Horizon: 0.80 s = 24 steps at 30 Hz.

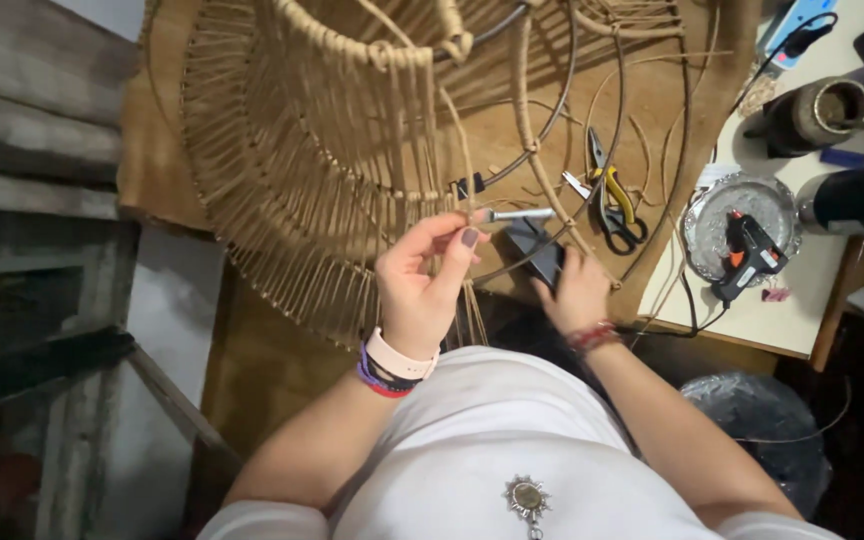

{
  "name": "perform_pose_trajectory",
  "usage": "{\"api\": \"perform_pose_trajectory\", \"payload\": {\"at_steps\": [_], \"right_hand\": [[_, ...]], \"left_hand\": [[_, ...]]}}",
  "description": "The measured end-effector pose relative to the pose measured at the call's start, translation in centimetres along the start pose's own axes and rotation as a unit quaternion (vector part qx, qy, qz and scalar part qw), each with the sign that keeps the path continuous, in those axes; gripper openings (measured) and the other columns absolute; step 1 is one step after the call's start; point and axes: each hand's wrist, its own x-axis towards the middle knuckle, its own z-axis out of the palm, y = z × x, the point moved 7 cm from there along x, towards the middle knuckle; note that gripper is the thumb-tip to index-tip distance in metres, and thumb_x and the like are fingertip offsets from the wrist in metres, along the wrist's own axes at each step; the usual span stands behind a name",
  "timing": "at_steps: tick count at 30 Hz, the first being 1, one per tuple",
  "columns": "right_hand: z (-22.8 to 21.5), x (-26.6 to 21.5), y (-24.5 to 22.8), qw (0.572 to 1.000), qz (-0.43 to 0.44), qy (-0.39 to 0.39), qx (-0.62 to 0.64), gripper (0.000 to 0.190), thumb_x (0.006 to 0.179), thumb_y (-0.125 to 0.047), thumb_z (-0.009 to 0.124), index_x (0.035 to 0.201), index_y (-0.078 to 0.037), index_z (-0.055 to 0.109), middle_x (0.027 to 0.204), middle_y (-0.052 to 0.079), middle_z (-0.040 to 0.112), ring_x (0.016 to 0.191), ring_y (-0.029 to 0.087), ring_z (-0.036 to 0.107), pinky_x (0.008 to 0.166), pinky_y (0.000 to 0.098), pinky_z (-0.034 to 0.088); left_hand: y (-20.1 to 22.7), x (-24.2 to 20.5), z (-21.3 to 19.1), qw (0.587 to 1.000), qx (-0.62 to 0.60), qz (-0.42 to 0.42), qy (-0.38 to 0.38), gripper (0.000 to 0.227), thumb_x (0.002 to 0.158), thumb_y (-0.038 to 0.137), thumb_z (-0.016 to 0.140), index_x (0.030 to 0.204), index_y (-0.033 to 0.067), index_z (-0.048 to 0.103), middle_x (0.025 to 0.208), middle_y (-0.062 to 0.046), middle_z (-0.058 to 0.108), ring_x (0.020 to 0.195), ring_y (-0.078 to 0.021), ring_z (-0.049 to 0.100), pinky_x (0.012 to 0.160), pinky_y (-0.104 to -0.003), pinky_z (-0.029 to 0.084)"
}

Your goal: Assembling a wicker lampshade using a hot glue gun, scissors, and pliers

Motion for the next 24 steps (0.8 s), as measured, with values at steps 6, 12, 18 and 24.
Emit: {"api": "perform_pose_trajectory", "payload": {"at_steps": [6, 12, 18, 24], "right_hand": [[5.5, 2.0, -1.5, 0.983, -0.032, 0.156, -0.087, 0.072, 0.068, -0.04, 0.088, 0.126, -0.008, 0.061, 0.113, 0.014, 0.056, 0.101, 0.032, 0.058, 0.09, 0.0448, 0.047], [-1.1, 1.4, 5.0, 0.981, -0.03, 0.174, 0.083, 0.015, 0.086, -0.015, 0.07, 0.099, -0.023, 0.07, 0.092, -0.001, 0.062, 0.09, 0.021, 0.067, 0.08, 0.0325, 0.055], [-4.0, 10.0, 6.2, 0.961, -0.028, 0.213, -0.174, 0.041, 0.085, -0.023, 0.07, 0.123, -0.008, 0.066, 0.1, 0.011, 0.057, 0.089, 0.03, 0.063, 0.064, 0.039, 0.059], [3.3, 14.1, 10.4, 0.961, -0.053, 0.159, -0.218, 0.039, 0.076, -0.037, 0.078, 0.099, -0.009, 0.063, 0.09, 0.01, 0.057, 0.081, 0.033, 0.063, 0.07, 0.048, 0.049]], "left_hand": [[-1.1, -0.2, 0.4, 1.0, -0.006, -0.019, -0.023, 0.012, 0.097, 0.007, 0.069, 0.104, -0.0019, 0.074, 0.086, -0.015, 0.078, 0.067, -0.0146, 0.071, 0.064, -0.027, 0.06], [-0.8, -0.4, 0.5, 1.0, -0.012, -0.022, -0.01, 0.014, 0.097, 0.007, 0.069, 0.103, -0.0048, 0.073, 0.09, -0.019, 0.078, 0.07, -0.0187, 0.074, 0.066, -0.03, 0.062], [-0.2, 0.4, 0.6, 1.0, 0.024, 0.013, -0.006, 0.008, 0.094, 0.003, 0.07, 0.096, -0.0037, 0.073, 0.087, -0.018, 0.078, 0.066, -0.0215, 0.076, 0.061, -0.031, 0.062], [-0.2, 0.3, 0.2, 0.999, 0.033, 0.036, 0.018, 0.006, 0.089, -0.002, 0.072, 0.094, -0.0047, 0.074, 0.09, -0.02, 0.079, 0.069, -0.0262, 0.078, 0.058, -0.031, 0.063]]}}
